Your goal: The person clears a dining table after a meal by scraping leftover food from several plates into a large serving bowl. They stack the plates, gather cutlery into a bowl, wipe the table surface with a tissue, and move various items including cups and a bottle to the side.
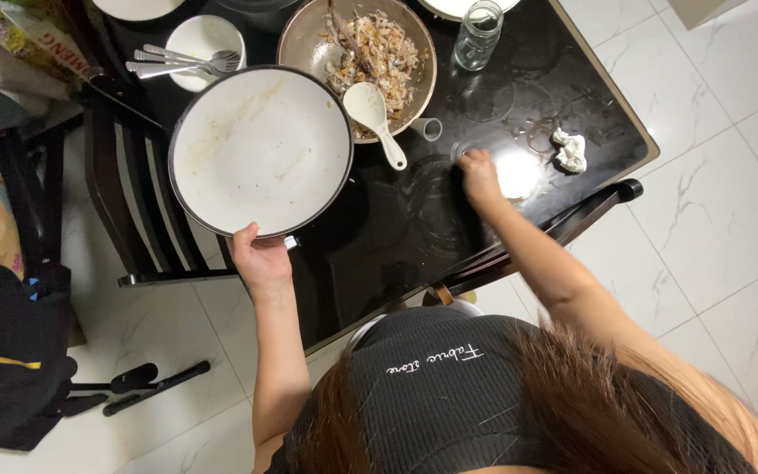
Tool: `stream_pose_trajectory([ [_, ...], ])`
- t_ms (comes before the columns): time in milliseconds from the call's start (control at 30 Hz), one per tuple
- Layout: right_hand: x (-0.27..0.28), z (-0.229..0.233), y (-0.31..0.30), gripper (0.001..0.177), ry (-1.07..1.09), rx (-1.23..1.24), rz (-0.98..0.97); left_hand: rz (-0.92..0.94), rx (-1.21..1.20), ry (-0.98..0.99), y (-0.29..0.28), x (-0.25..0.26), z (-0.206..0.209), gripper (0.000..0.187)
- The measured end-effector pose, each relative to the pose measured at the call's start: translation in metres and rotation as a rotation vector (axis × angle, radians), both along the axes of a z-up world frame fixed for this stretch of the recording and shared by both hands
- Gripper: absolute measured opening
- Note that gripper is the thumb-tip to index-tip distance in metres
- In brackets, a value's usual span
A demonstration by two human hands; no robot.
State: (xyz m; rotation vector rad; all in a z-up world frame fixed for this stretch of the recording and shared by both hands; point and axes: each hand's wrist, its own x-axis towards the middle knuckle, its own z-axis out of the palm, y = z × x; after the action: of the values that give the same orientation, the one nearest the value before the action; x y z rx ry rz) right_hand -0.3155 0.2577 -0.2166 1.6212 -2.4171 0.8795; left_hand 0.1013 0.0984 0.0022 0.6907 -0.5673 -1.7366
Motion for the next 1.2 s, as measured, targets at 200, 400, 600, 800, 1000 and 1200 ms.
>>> stream_pose_trajectory([
  [200, -0.064, 0.064, -0.048, 0.020, -0.632, -0.221, -0.254, 0.011, 0.017, 0.019, -0.005, 0.018, -0.020, 0.055],
  [400, -0.040, 0.184, -0.168, 0.012, -0.791, -0.075, 0.039, 0.051, 0.018, -0.016, -0.002, 0.016, -0.012, 0.059],
  [600, -0.013, 0.207, -0.219, 0.018, -0.430, 0.121, 0.082, 0.027, 0.012, -0.042, 0.005, 0.004, 0.006, 0.064],
  [800, -0.051, 0.171, -0.208, 0.071, -0.548, 0.110, 0.526, -0.026, 0.006, -0.043, 0.014, -0.021, 0.017, 0.064],
  [1000, -0.083, 0.172, -0.140, 0.046, -0.922, -0.151, 0.175, -0.085, -0.010, -0.033, 0.036, -0.075, 0.038, 0.065],
  [1200, -0.166, 0.075, 0.058, 0.029, -0.052, 0.079, -0.066, -0.132, -0.018, -0.028, 0.083, -0.153, 0.055, 0.068],
])
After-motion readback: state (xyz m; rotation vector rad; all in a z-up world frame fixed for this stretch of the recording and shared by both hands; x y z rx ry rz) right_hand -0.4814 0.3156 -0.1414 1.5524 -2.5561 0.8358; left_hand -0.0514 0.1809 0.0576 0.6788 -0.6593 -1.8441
